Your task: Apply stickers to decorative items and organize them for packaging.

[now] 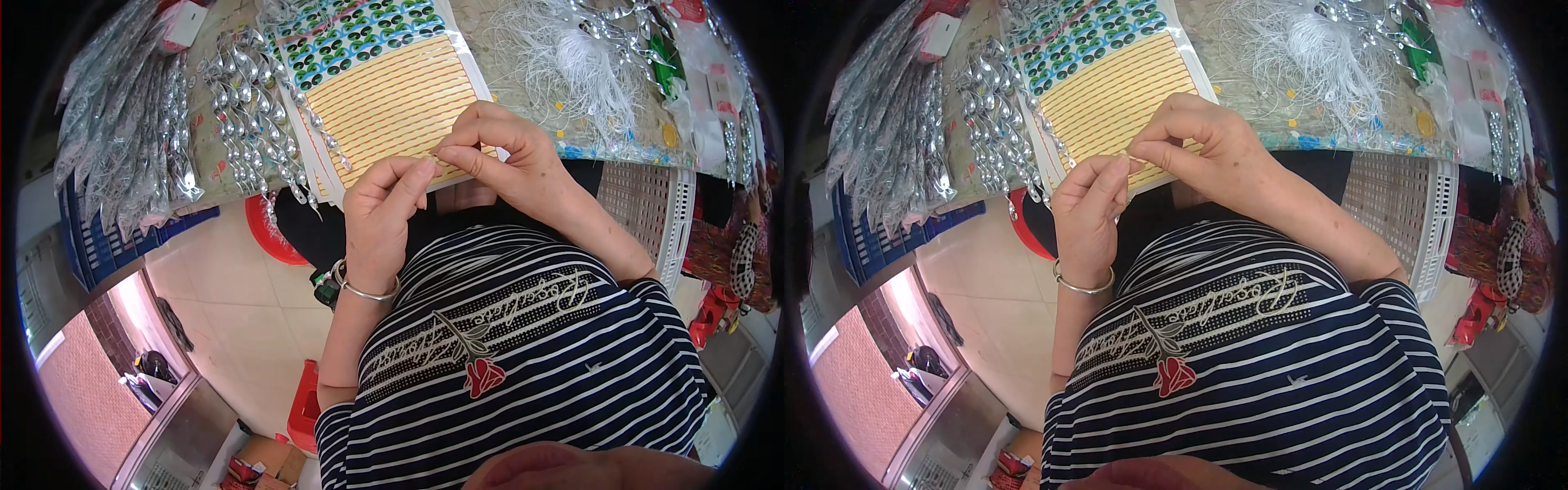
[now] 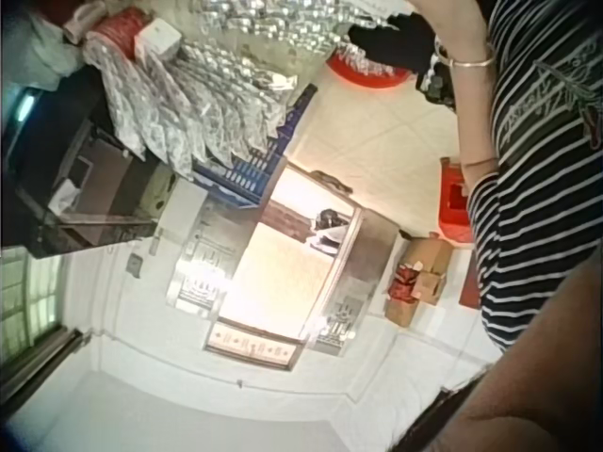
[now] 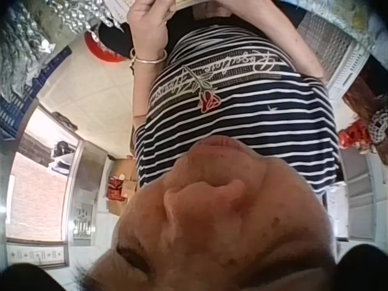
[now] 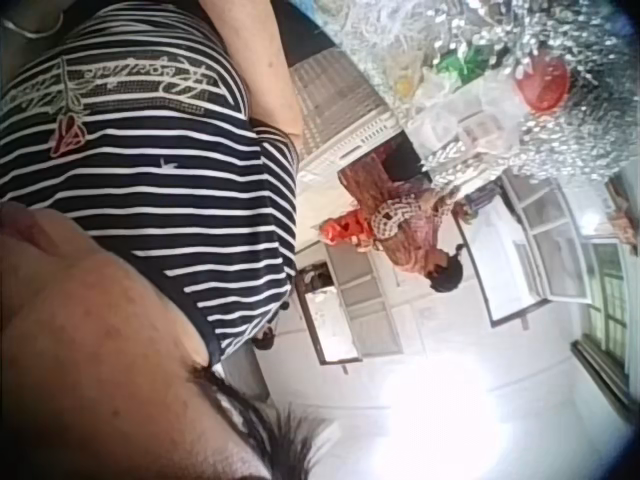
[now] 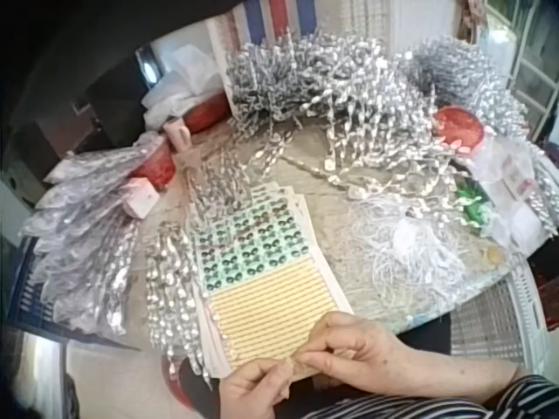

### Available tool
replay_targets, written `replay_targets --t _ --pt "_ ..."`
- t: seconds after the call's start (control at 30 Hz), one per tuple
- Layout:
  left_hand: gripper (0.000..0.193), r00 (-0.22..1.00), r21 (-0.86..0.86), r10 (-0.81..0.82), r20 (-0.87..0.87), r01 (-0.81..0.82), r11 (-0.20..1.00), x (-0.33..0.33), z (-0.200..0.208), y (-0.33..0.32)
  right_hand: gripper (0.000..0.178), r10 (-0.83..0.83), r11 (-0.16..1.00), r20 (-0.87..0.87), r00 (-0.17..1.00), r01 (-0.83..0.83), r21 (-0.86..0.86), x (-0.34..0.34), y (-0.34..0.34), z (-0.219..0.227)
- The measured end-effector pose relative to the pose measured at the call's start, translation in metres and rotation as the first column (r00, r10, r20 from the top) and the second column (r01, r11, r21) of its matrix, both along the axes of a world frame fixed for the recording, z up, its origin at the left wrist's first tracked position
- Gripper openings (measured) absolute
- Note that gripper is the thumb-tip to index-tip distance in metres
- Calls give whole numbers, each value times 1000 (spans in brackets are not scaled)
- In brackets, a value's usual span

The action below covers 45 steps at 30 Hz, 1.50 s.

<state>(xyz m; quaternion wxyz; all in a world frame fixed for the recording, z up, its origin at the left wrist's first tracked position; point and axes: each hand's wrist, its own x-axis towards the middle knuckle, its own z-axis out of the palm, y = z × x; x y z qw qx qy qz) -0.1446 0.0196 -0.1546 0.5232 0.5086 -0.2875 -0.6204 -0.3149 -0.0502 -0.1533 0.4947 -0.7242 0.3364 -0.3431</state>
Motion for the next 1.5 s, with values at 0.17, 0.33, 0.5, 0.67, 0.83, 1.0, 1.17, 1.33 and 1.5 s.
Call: replay_targets --t 0.17,0.33,0.5,0.67,0.83,1.0,1.17,1.33,1.5 --pt "14 1000 14 -23 17 23 1000 -1 1 0 5 -7 999 -16 1000 8 45 2 0 0" --pt "15 1000 34 -12 8 12 999 -1 1 0 5 4 998 -8 1000 -4 58 1 -1 0" --pt "13 1000 8 -20 24 20 1000 0 -2 1 8 -7 987 14 1000 4 159 1 0 0" --pt "11 999 7 -14 36 13 1000 -3 2 1 10 3 985 4 1000 -4 171 1 0 0" --pt "10 999 -9 -18 42 18 1000 -3 0 1 11 -10 962 30 999 1 274 1 1 -1" --pt "10 995 -25 25 101 -22 999 -5 -1 2 12 -39 936 3 999 36 351 0 0 -2" --pt "9 995 -34 53 87 -51 998 -4 -4 2 10 -19 865 51 999 -9 501 -2 6 1" --pt "10 991 -50 59 122 -53 997 -5 -5 3 8 33 893 12 999 -35 449 -1 6 2" --pt "10 994 -33 24 111 -20 999 -3 -3 4 8 -2 938 45 999 -13 345 -1 5 -3"
